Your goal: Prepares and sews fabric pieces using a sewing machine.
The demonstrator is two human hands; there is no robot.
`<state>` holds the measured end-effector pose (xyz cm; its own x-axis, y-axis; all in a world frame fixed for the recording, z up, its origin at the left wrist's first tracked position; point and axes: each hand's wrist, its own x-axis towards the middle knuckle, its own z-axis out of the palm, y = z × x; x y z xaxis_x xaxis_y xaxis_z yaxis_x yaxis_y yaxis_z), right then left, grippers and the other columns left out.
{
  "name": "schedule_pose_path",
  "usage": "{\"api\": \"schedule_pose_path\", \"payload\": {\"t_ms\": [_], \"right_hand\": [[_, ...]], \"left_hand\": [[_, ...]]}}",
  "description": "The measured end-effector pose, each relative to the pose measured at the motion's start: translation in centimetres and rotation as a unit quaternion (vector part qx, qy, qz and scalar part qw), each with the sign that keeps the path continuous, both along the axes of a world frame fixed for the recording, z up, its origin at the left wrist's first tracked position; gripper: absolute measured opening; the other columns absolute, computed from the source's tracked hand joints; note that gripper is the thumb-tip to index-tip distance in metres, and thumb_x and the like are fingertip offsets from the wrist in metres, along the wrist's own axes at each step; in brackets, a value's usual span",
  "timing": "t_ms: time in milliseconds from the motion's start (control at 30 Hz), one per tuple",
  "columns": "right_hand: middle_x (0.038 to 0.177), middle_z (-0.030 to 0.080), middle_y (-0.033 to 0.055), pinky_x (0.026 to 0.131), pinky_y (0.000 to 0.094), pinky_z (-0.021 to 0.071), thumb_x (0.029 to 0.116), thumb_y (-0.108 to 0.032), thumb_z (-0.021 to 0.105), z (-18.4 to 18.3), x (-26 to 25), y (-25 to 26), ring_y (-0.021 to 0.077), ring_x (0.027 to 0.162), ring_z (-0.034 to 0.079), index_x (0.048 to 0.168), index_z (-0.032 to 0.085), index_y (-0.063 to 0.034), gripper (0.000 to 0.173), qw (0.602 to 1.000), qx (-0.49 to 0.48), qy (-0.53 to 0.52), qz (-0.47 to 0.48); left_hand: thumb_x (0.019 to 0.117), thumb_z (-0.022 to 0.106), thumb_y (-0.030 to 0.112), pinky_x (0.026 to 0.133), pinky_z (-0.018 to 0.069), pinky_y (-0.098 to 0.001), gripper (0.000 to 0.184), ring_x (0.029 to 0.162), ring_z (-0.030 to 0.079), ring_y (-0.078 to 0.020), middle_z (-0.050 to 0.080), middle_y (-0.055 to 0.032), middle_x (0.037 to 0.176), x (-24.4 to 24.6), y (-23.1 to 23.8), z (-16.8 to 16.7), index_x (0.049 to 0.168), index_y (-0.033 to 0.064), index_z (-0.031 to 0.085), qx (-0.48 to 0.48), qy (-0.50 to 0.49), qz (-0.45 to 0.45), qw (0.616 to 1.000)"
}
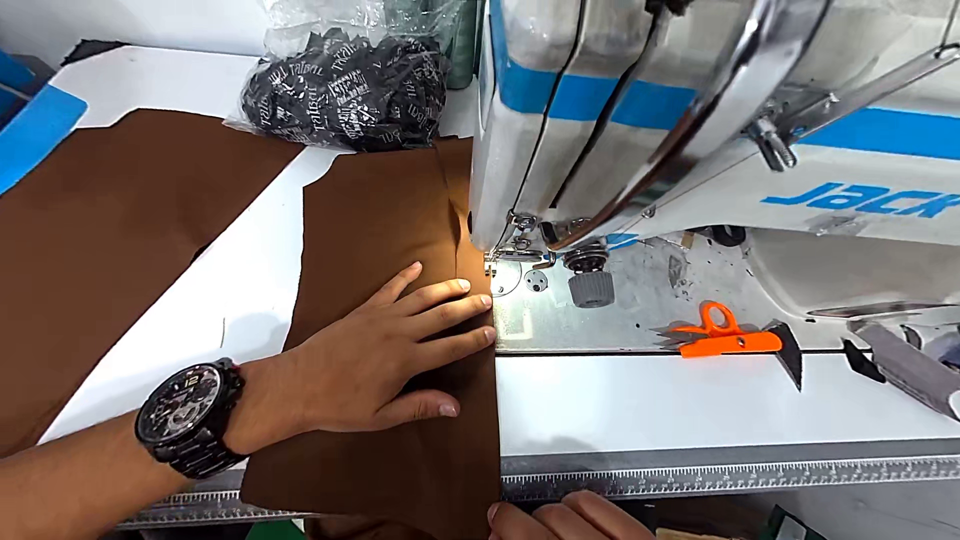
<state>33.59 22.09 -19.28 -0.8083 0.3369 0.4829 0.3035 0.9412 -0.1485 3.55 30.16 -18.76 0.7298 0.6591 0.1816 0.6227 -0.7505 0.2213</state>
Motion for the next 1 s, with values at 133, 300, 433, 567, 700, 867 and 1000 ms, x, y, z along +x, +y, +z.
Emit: {"api": "schedule_pose_path", "payload": {"t_ms": [133, 300, 433, 567, 700, 867, 1000], "right_hand": [[0.11, 0.075, 0.0018, 0.061, 0.0263, 0.0451, 0.1013, -0.008, 0.055, 0.0, -0.4, 1.5, 0.0128, 0.07, 0.061, 0.104, 0.069, -0.014, 0.015, 1.0, 0.017, -0.002, -0.019], [0.113, 0.074, 0.0013, 0.06, 0.0264, 0.0446, 0.1019, -0.009, 0.054, -0.2, -1.0, 3.2, 0.013, 0.072, 0.061, 0.105, 0.068, -0.0149, 0.016, 0.998, 0.041, -0.004, -0.045], [0.115, 0.073, 0.0018, 0.062, 0.0268, 0.0446, 0.103, -0.009, 0.052, -0.1, -1.4, 3.4, 0.0138, 0.075, 0.061, 0.107, 0.068, -0.0145, 0.018, 0.997, 0.049, -0.013, -0.058], [0.116, 0.073, 0.0001, 0.061, 0.0269, 0.0425, 0.1026, -0.007, 0.051, 0.2, -1.4, 3.2, 0.0137, 0.079, 0.062, 0.106, 0.068, -0.0148, 0.02, 0.995, 0.068, -0.025, -0.066], [0.116, 0.074, 0.0002, 0.063, 0.0272, 0.0424, 0.1023, -0.007, 0.051, 0.4, -1.2, 3.1, 0.0135, 0.083, 0.063, 0.106, 0.069, -0.0143, 0.02, 0.993, 0.092, -0.028, -0.07], [0.114, 0.075, 0.0005, 0.064, 0.0254, 0.0463, 0.1018, -0.009, 0.053, -0.3, -1.3, 3.1, 0.0133, 0.085, 0.067, 0.105, 0.069, -0.0147, 0.018, 0.994, 0.067, 0.014, -0.083], [0.114, 0.075, -0.0011, 0.068, 0.026, 0.0477, 0.1018, -0.01, 0.054, -0.7, -1.4, 3.0, 0.013, 0.087, 0.067, 0.104, 0.071, -0.0159, 0.018, 0.995, 0.03, 0.027, -0.09]], "left_hand": [[0.1033, 0.029, 0.065, 0.124, 0.0188, -0.0645, 0.064, 0.154, 0.029, -0.0231, 0.039, -0.0041, 0.164, -0.5, 1.8, 0.0, 0.153, 0.0302, 0.05, -0.003, -0.008, 0.005, 1.0], [0.1033, 0.026, 0.065, 0.124, 0.0215, -0.0615, 0.066, 0.152, 0.033, -0.0216, 0.044, -0.0022, 0.16, -1.0, 4.0, 0.2, 0.154, 0.0294, 0.049, 0.007, 0.004, -0.001, 1.0], [0.1055, 0.035, 0.054, 0.123, 0.026, -0.0594, 0.059, 0.149, 0.039, -0.0257, 0.05, -0.0061, 0.154, -0.7, 3.6, 0.9, 0.148, 0.0189, 0.056, 0.035, 0.006, -0.01, 0.999], [0.1061, 0.043, 0.043, 0.124, 0.0295, -0.0556, 0.05, 0.15, 0.038, -0.0257, 0.049, -0.0079, 0.155, 0.9, -0.6, 1.0, 0.143, 0.0134, 0.059, 0.032, -0.026, -0.017, 0.999], [0.1082, 0.036, 0.049, 0.126, 0.0249, -0.0547, 0.053, 0.154, 0.032, -0.0231, 0.042, -0.0046, 0.162, 0.5, -2.5, 0.0, 0.149, 0.0208, 0.055, 0.025, -0.005, -0.023, 0.999], [0.1067, 0.026, 0.06, 0.127, 0.0187, -0.0598, 0.06, 0.156, 0.025, -0.0249, 0.036, -0.004, 0.166, 0.0, -2.4, -0.1, 0.154, 0.0307, 0.048, 0.006, -0.002, -0.038, 0.999], [0.1052, 0.026, 0.064, 0.126, 0.0169, -0.0615, 0.062, 0.156, 0.025, -0.0262, 0.036, -0.0054, 0.166, -0.1, -2.3, -0.1, 0.154, 0.0326, 0.048, -0.001, 0.0, -0.049, 0.999]]}}
